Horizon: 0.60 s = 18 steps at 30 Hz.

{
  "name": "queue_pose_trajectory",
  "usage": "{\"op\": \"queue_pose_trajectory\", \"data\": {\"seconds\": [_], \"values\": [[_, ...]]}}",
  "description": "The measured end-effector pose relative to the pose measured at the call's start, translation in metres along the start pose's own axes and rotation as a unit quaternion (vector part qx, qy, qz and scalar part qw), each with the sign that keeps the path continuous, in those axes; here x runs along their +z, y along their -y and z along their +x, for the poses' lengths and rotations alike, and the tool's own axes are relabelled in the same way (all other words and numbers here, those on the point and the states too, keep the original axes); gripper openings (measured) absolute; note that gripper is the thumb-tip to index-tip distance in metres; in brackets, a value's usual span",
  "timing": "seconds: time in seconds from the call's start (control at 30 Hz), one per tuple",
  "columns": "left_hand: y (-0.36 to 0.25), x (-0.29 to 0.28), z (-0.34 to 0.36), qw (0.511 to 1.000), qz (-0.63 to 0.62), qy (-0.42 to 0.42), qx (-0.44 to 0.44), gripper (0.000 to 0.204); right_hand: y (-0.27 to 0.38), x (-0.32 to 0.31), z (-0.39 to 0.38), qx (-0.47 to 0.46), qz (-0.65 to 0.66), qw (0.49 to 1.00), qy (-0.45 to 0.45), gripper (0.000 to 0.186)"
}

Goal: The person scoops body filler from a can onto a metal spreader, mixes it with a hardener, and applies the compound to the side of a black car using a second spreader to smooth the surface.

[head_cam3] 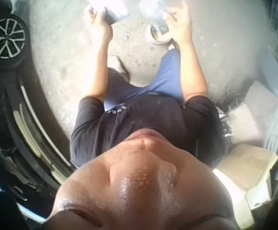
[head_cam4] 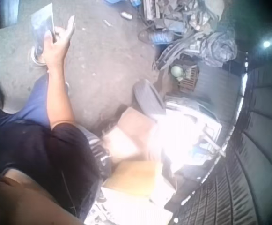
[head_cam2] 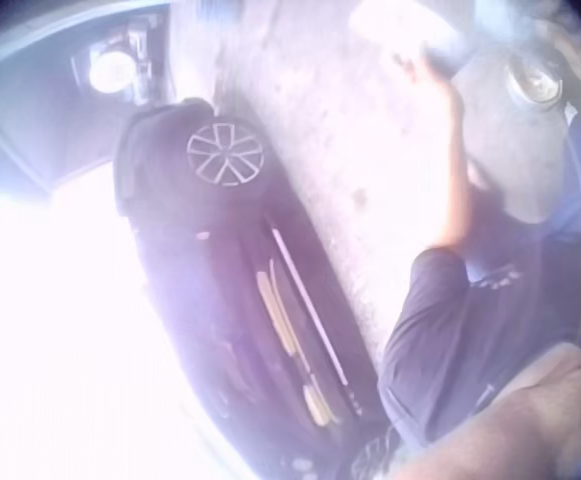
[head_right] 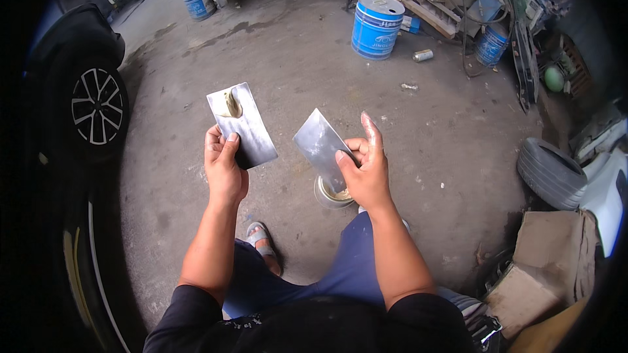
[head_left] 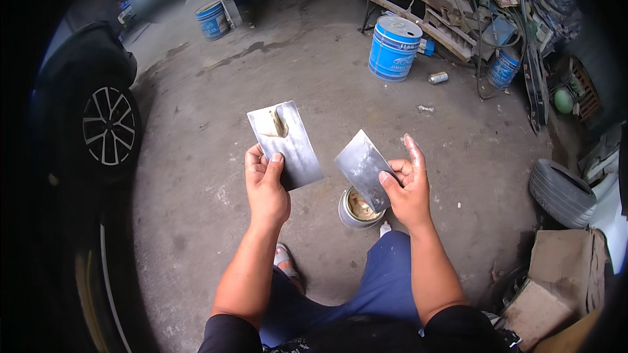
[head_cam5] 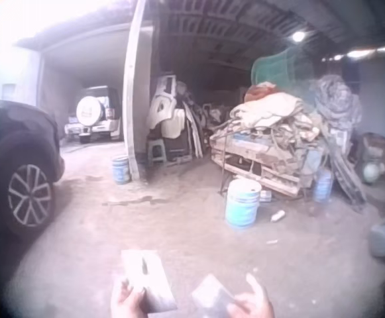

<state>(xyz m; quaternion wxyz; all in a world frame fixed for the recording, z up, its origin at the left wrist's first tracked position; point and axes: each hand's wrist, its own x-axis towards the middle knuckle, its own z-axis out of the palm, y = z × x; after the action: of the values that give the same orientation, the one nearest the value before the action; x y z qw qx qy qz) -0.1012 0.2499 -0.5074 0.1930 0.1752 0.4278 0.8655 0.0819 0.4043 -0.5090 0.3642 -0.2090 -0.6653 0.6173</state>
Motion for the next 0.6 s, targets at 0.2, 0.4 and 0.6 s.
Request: {"op": "queue_pose_trajectory", "data": {"seconds": [0.2, 0.4, 0.6], "values": [[0.008, 0.010, -0.013, 0.982, -0.030, 0.020, -0.183, 0.021, -0.007, -0.010, 0.001, 0.119, 0.408, 0.903, 0.070, 0.073], [0.012, 0.034, -0.034, 0.946, -0.118, 0.084, -0.289, 0.021, -0.026, 0.021, -0.015, 0.171, 0.468, 0.851, 0.166, 0.079], [0.006, 0.038, -0.036, 0.960, -0.107, 0.071, -0.248, 0.024, -0.040, 0.018, 0.007, 0.143, 0.384, 0.902, 0.135, 0.070]]}}
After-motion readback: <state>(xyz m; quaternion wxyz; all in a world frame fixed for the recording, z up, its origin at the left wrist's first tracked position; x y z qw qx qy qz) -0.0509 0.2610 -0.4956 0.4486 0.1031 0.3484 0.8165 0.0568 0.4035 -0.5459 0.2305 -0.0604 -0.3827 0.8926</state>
